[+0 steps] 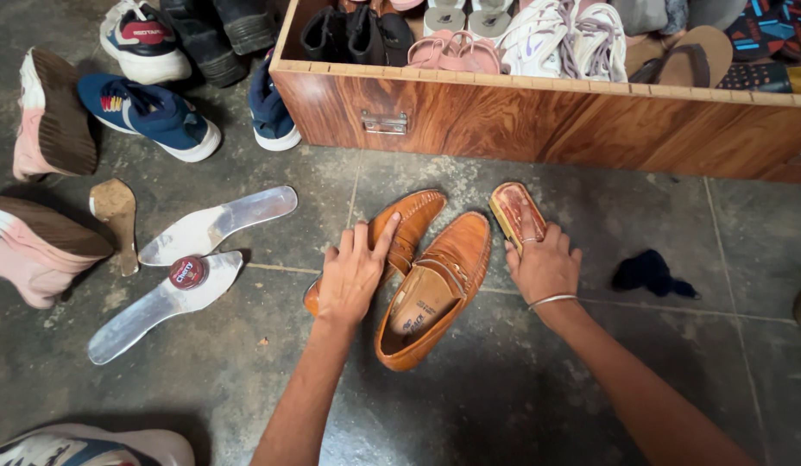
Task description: The person scrubs a pair of brown leather loafers with a brush, cleaning the uppers and soles. They then switch to a pair of blue sneakers and scrub the uppers and soles with the same brush.
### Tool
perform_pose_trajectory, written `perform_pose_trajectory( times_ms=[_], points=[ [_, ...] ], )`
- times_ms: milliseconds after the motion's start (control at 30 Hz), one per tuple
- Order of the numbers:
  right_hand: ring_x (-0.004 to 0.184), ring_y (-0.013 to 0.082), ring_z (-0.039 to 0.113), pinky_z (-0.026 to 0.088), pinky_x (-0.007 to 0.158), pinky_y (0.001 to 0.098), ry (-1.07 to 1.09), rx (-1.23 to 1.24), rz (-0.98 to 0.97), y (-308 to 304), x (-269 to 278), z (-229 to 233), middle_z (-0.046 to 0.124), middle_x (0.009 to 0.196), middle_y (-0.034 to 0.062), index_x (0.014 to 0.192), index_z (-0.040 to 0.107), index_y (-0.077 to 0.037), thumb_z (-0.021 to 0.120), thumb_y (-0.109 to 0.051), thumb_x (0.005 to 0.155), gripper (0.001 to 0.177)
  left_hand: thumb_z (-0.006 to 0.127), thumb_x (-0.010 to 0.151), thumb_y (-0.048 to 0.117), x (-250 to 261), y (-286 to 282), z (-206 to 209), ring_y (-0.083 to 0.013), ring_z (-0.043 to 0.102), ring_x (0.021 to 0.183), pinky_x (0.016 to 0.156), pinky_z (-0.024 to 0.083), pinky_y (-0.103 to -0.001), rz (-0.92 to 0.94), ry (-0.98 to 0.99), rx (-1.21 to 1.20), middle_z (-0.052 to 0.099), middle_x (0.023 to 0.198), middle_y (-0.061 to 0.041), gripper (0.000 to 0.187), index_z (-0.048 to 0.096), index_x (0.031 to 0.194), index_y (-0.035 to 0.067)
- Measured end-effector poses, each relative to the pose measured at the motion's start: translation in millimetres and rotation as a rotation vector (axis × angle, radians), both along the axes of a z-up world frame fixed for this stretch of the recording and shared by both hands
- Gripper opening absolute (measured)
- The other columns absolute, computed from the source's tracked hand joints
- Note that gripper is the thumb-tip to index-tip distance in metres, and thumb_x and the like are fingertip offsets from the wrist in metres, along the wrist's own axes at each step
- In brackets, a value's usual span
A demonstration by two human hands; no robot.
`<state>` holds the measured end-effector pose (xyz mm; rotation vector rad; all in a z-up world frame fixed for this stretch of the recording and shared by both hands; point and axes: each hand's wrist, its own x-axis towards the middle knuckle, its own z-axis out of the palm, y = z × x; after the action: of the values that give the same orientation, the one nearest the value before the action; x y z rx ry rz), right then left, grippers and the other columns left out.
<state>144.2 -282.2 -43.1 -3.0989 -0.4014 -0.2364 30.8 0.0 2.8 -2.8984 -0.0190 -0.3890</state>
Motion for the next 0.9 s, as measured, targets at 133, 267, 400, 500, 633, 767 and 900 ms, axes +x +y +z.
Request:
perform_pose_trajectory(
  times_ms=[133,267,400,500,633,767,900],
  points=[
    [0.105,0.0337,0.058,0.047,0.082,0.0555,-0.03,-0.006,0.015,0,-1,-1,0.057,0.12,0.0167,0.162,0.032,-0.025,0.06,-0.049,0.093,0.079,0.062,0.086,0.016,0,4,-1,-0.0234,0.058,0.105,0.079,0.058,-0.037,-0.007,0.02,0.001,0.054,0.12,-0.009,0.086,0.026,0.163,0.024],
    [0.105,0.0337,0.058,0.047,0.082,0.0553,0.007,-0.004,0.004,0,-1,1,0.057,0.118,0.0167,0.164,0.03,-0.025,0.06,-0.049,0.093,0.08,0.063,0.086,0.014,-1,5,2,-0.024,0.058,0.105,0.079,0.059,-0.037,0.003,0.057,-0.024,0.053,0.12,-0.009,0.087,0.026,0.163,0.024],
    [0.105,0.0337,0.058,0.047,0.081,0.0554,-0.013,0.004,0.019,0,0,1,0.057,0.12,0.0168,0.164,0.03,-0.025,0.06,-0.048,0.093,0.08,0.061,0.088,0.008,4,12,1,-0.0308,0.06,0.108,0.086,0.058,-0.044,0.098,0.098,-0.265,0.055,0.12,-0.012,0.086,0.026,0.165,0.027],
    [0.106,0.0336,0.058,0.048,0.081,0.0554,-0.027,0.008,0.025,-1,0,1,0.056,0.12,0.0164,0.163,0.03,-0.024,0.06,-0.047,0.093,0.079,0.058,0.096,0.014,14,22,-5,-0.0382,0.06,0.118,0.093,0.054,-0.049,0.315,0.225,-0.686,0.059,0.129,-0.015,0.076,0.029,0.164,0.03],
    [0.105,0.0336,0.058,0.048,0.081,0.0554,-0.024,0.008,0.026,-1,-1,1,0.056,0.12,0.0165,0.163,0.03,-0.024,0.06,-0.047,0.093,0.079,0.062,0.101,0.034,27,25,-17,-0.0392,0.06,0.126,0.106,0.049,-0.049,0.366,0.263,-1.042,0.064,0.134,-0.019,0.06,0.043,0.158,0.028],
    [0.106,0.034,0.058,0.048,0.081,0.0553,-0.016,-0.007,0.023,-1,1,0,0.057,0.118,0.0169,0.162,0.031,-0.024,0.06,-0.047,0.093,0.079,0.072,0.076,0.037,25,7,-17,-0.0415,0.056,0.122,0.091,0.049,-0.061,0.075,-0.139,-0.517,0.062,0.133,-0.016,0.065,0.056,0.134,0.011],
    [0.104,0.0389,0.06,0.049,0.085,0.0564,0.0,0.186,-0.021,-2,-1,5,0.06,0.115,0.0195,0.163,0.031,-0.025,0.062,-0.044,0.094,0.078,0.065,0.096,0.036,10,-22,6,-0.0353,0.06,0.116,0.093,0.053,-0.05,0.157,0.063,-0.556,0.061,0.121,-0.014,0.038,0.056,0.123,0.011]
  ],
)
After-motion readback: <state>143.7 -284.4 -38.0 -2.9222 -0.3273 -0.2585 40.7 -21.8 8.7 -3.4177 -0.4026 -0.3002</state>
